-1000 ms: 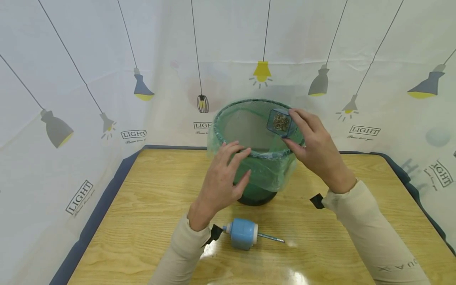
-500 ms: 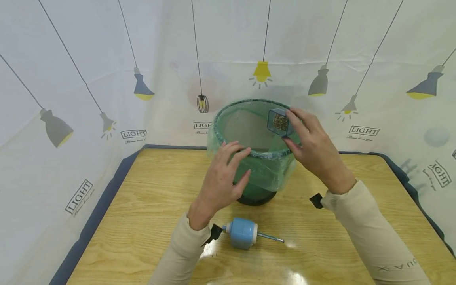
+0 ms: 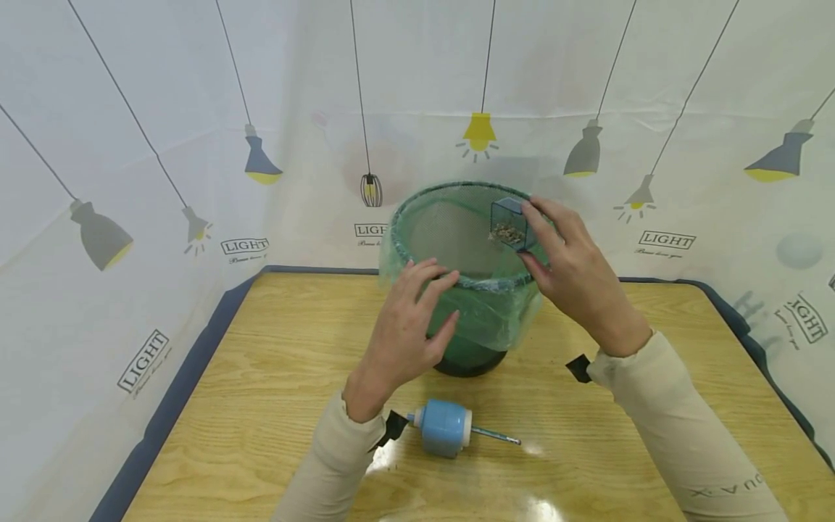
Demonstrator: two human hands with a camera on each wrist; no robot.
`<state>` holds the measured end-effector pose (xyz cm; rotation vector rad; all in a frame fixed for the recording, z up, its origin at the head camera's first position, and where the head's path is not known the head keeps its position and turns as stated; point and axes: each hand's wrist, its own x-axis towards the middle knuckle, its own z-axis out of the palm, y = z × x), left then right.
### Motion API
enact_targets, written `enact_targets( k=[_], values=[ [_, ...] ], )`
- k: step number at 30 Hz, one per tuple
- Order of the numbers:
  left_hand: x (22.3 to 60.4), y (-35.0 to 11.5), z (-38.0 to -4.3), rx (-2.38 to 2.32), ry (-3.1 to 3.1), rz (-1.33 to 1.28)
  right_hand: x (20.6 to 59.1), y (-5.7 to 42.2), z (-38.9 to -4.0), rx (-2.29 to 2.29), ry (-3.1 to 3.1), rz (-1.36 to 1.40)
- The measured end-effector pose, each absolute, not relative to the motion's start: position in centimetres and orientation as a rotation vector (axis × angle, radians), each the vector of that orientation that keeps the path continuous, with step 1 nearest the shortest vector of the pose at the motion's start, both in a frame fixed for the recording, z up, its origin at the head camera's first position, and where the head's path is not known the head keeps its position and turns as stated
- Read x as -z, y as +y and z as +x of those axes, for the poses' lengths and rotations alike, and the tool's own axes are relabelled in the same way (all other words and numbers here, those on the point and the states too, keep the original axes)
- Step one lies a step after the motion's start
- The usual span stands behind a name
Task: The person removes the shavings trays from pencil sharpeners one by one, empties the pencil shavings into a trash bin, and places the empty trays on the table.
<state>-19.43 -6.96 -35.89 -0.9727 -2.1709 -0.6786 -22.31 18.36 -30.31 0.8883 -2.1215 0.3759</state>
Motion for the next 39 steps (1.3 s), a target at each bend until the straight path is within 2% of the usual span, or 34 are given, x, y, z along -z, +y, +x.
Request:
enact_targets(
  k=[39],
  values=[
    [35.91,-6.99,-19.53,0.687,-2.153,-0.972,29.69,17.89,-22.12,-0.083,-2.037,0.995]
  ],
)
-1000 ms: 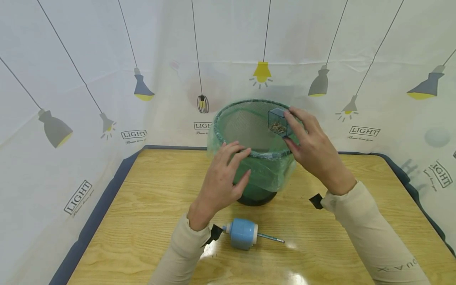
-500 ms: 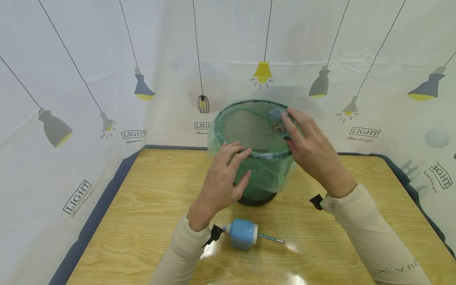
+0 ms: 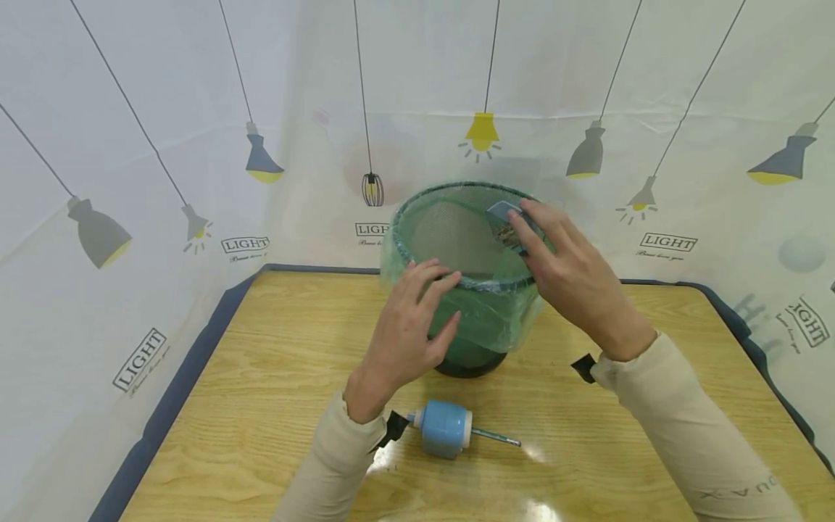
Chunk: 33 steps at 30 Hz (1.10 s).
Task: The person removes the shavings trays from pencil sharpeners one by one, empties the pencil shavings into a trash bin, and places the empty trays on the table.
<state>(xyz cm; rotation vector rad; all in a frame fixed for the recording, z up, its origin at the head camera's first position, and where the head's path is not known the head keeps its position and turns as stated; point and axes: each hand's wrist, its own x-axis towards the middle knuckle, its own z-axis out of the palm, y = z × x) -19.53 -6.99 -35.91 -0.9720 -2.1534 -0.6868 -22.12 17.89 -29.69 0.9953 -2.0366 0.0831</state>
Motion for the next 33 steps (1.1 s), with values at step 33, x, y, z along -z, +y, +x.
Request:
enact_targets(
  k=[33],
  values=[
    [35.9,-7.1,-19.7,0.695,-2.162,-0.974,28.5,17.9,-22.1,0.191,-2.044,1.156]
  ],
)
